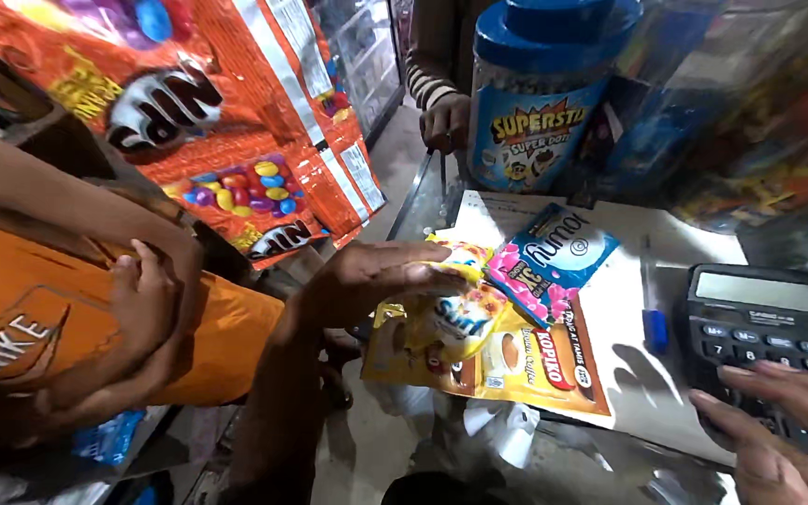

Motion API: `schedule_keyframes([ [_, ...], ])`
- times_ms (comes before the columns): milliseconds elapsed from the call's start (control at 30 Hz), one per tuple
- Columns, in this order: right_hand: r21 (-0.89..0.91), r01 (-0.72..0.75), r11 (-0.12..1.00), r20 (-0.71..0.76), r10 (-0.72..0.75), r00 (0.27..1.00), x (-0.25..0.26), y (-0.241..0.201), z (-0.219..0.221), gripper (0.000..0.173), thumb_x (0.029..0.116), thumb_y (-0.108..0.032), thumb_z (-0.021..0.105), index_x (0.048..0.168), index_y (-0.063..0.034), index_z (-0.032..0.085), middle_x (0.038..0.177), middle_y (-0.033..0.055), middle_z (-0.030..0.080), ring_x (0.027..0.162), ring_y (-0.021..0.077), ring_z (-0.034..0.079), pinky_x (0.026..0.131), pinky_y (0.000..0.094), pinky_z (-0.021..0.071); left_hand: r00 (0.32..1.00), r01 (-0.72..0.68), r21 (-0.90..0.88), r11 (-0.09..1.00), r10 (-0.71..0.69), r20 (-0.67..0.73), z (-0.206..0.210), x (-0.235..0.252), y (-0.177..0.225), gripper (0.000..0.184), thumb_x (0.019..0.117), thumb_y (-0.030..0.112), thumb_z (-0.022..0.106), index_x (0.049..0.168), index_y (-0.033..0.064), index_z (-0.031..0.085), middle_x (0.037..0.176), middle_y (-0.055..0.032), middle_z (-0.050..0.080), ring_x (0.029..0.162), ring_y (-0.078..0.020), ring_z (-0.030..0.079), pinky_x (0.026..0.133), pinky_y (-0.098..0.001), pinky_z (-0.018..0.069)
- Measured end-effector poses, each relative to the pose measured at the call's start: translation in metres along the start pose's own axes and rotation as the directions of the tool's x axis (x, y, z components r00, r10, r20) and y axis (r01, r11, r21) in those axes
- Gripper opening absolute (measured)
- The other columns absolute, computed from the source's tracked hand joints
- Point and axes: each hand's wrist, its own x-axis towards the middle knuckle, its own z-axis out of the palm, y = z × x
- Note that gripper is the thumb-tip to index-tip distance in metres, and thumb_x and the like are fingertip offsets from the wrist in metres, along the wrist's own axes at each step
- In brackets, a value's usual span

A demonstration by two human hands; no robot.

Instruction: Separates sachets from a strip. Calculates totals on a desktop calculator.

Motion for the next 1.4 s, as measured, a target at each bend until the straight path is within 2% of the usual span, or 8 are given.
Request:
schedule_keyframes([
  [233,0.017,0.0,1.0,-0.013,0.0,1.0,-0.002,-0.012,0.013,0.041,0.1106,-0.033,0.038,0.114,-0.0094,0.07,0.13,0.0132,0.065,0.14,0.025,0.046,0.122,0.0413,0.0285,0.899,0.05,0.075,0.996,-0.013,-0.437,0.016,0.009,0.002,0.03,0.1081,0.014,0.047,0.12,-0.0027,0.069,0.121,-0.0091,0.072,0.112,-0.0108,0.068,0.1,-0.0315,0.0561],
  [433,0.02,-0.021,1.0,-0.015,0.021,1.0,-0.008,-0.019,0.017,0.04,0.1107,-0.033,0.037,0.115,-0.0104,0.07,0.13,0.0114,0.065,0.14,0.0232,0.046,0.122,0.0407,0.0286,0.837,0.035,0.097,0.995,0.024,-0.546,0.025,0.007,0.001,0.027,0.1085,0.014,0.048,0.119,-0.0019,0.068,0.117,-0.0058,0.072,0.106,-0.0052,0.068,0.096,-0.0262,0.0568],
  [600,-0.036,-0.056,0.998,-0.089,0.052,0.995,-0.006,-0.023,0.008,0.04,0.1106,-0.036,0.037,0.119,-0.0163,0.071,0.133,0.005,0.066,0.14,0.0217,0.049,0.121,0.0417,0.0342,0.964,-0.005,0.344,0.939,0.096,-0.246,0.03,-0.02,0.015,0.033,0.1072,0.023,0.051,0.122,0.0024,0.071,0.128,-0.0084,0.071,0.123,-0.0145,0.065,0.108,-0.0345,0.0526],
  [767,-0.144,-0.161,0.976,-0.191,0.132,0.973,-0.021,-0.011,-0.025,0.041,0.1106,-0.031,0.04,0.11,-0.0111,0.076,0.131,0.009,0.067,0.139,0.026,0.05,0.118,0.0452,0.0396,0.997,-0.079,0.401,0.913,0.066,0.047,0.055,-0.041,0.017,0.064,0.0992,0.054,0.059,0.144,0.0076,0.054,0.145,-0.0184,0.058,0.142,-0.0313,0.048,0.117,-0.0497,0.038],
  [933,-0.199,-0.196,0.96,-0.148,0.169,0.974,-0.036,0.002,-0.037,0.042,0.1103,-0.031,0.04,0.11,-0.0106,0.077,0.131,0.0111,0.067,0.139,0.0281,0.049,0.118,0.0474,0.0391,0.998,0.009,0.312,0.95,-0.028,0.056,0.057,-0.046,-0.007,0.064,0.0945,0.04,0.071,0.141,-0.0015,0.055,0.141,-0.026,0.058,0.139,-0.042,0.049,0.115,-0.0563,0.0399],
  [1133,-0.218,-0.191,0.957,-0.066,0.181,0.981,-0.044,0.01,-0.033,0.04,0.11,-0.032,0.04,0.116,-0.0133,0.075,0.132,0.0095,0.067,0.139,0.028,0.05,0.119,0.0492,0.0375,0.99,0.104,0.203,0.974,-0.121,0.073,0.059,-0.062,-0.035,0.068,0.0925,0.041,0.073,0.144,0.0014,0.054,0.153,-0.0185,0.049,0.148,-0.0361,0.04,0.123,-0.0518,0.0323],
  [1233,-0.22,-0.212,0.952,-0.105,0.193,0.976,-0.04,0.015,-0.041,0.041,0.11,-0.031,0.04,0.112,-0.0106,0.075,0.132,0.0095,0.067,0.139,0.0273,0.051,0.118,0.0479,0.0404,0.998,0.035,0.21,0.977,-0.047,0.051,0.06,-0.08,-0.068,0.072,0.0901,0.048,0.073,0.145,0.0047,0.054,0.156,-0.0169,0.047,0.149,-0.0353,0.037,0.125,-0.0508,0.0288],
  [1400,-0.22,-0.226,0.949,-0.16,0.194,0.968,-0.037,0.025,-0.044,0.04,0.1094,-0.027,0.042,0.105,-0.0057,0.076,0.129,0.0123,0.068,0.136,0.0271,0.054,0.114,0.0442,0.0447,0.997,0.02,0.191,0.981,-0.035,0.075,0.059,-0.048,-0.037,0.072,0.0888,0.046,0.073,0.139,-0.0022,0.056,0.149,-0.0214,0.05,0.146,-0.0328,0.039,0.123,-0.0459,0.0297],
])
